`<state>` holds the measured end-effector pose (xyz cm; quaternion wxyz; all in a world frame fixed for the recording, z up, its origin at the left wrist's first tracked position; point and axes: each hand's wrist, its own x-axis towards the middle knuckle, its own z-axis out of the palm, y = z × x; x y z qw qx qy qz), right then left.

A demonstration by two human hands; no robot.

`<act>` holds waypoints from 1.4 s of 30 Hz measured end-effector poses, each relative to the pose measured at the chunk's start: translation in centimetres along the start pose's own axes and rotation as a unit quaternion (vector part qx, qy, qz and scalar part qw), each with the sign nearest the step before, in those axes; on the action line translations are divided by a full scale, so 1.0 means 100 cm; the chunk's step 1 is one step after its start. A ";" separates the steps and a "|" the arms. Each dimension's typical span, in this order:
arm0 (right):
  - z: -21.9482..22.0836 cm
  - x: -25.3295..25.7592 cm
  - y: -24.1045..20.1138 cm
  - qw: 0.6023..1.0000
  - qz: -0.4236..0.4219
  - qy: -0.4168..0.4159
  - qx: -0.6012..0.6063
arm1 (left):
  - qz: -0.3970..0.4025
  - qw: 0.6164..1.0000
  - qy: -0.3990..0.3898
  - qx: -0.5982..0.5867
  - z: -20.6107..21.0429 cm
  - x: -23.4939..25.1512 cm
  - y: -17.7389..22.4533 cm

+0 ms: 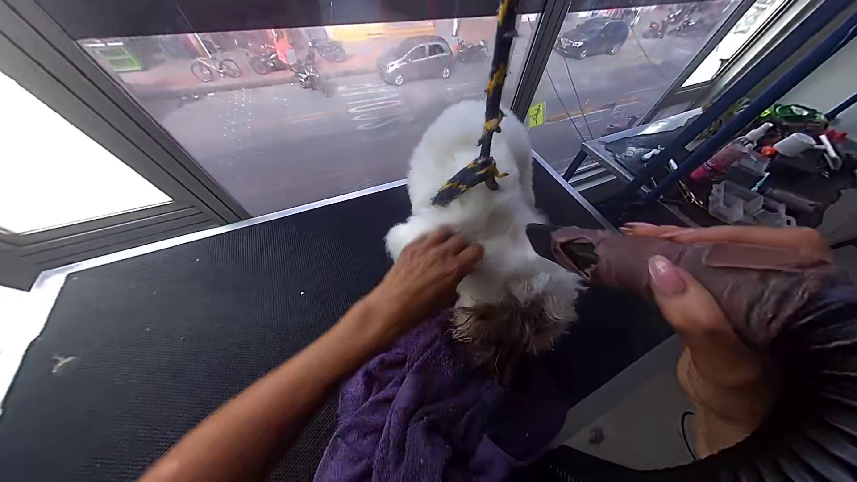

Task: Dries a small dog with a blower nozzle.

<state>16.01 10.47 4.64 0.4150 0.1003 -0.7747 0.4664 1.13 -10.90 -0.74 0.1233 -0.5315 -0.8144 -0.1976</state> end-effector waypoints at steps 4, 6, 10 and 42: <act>0.003 -0.029 -0.003 1.000 0.003 0.006 -0.018 | 0.289 0.950 0.009 0.115 -0.003 0.038 -0.042; 0.002 -0.039 -0.001 0.998 -0.024 0.030 -0.043 | 0.366 0.922 0.009 0.124 0.008 0.064 -0.040; -0.006 -0.054 -0.008 0.998 -0.012 0.018 -0.054 | 0.365 0.921 -0.127 0.042 0.028 0.116 -0.022; -0.023 -0.048 0.021 0.992 -0.024 0.103 -0.068 | 0.122 0.930 -0.306 -0.160 0.023 0.209 -0.001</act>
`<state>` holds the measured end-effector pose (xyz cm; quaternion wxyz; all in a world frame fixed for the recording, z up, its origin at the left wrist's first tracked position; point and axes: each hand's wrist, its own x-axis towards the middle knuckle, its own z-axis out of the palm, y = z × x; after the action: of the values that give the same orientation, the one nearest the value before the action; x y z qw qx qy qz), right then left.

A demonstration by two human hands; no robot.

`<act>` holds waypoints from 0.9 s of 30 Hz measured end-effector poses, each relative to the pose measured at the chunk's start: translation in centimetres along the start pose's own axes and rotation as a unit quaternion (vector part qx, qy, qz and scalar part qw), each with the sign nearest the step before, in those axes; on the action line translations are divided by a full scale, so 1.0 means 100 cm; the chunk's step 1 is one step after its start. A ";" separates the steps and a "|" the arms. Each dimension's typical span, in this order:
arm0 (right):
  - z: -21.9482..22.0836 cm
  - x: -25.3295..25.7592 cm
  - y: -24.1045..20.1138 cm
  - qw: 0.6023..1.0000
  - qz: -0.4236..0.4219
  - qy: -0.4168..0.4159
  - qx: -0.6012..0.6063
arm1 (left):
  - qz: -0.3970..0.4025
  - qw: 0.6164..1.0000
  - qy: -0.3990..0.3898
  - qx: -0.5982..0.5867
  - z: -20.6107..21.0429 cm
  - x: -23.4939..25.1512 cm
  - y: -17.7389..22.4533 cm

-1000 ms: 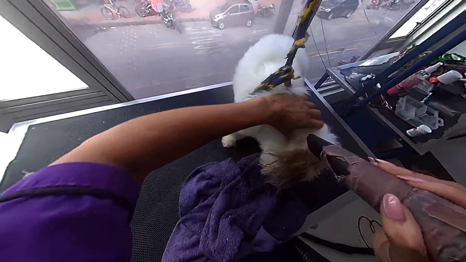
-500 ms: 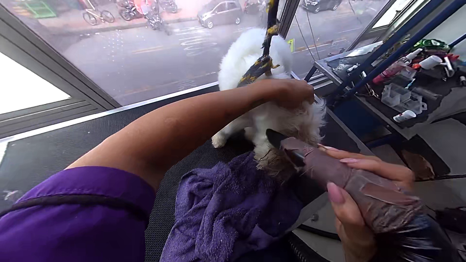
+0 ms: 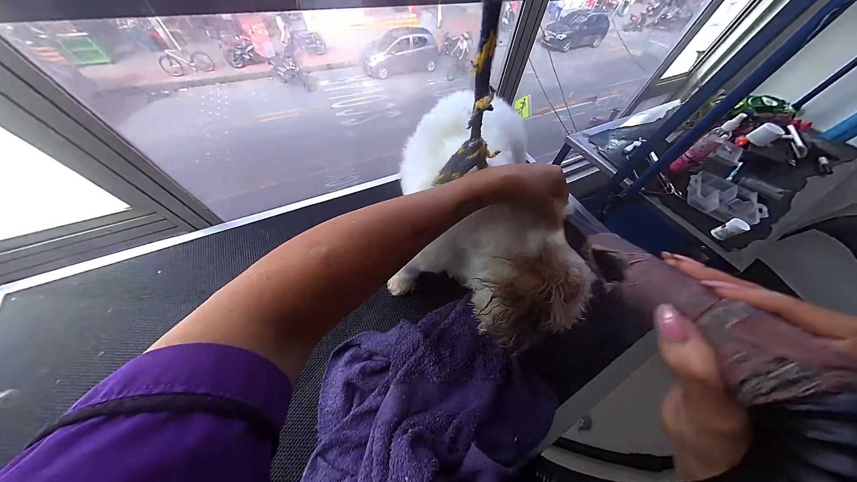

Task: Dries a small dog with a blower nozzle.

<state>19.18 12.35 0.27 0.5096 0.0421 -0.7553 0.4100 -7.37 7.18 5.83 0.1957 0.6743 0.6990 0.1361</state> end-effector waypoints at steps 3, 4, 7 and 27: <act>-0.025 0.020 0.002 0.990 0.122 0.005 0.063 | 0.051 0.998 0.032 0.030 0.005 -0.004 -0.002; -0.032 0.027 0.002 0.987 0.145 0.017 0.063 | 0.071 0.996 0.043 0.039 0.009 -0.006 -0.002; -0.045 0.057 0.001 0.991 0.119 -0.044 0.052 | 0.074 0.992 0.062 0.079 0.015 -0.009 0.001; -0.141 0.086 0.097 0.967 0.062 -0.233 0.085 | 0.232 0.893 0.147 0.358 0.087 -0.125 -0.013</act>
<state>20.79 31.14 3.65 0.2879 0.1327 -0.8167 0.4822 -4.33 -5.97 -1.37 -0.2009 0.8137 0.5453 0.0159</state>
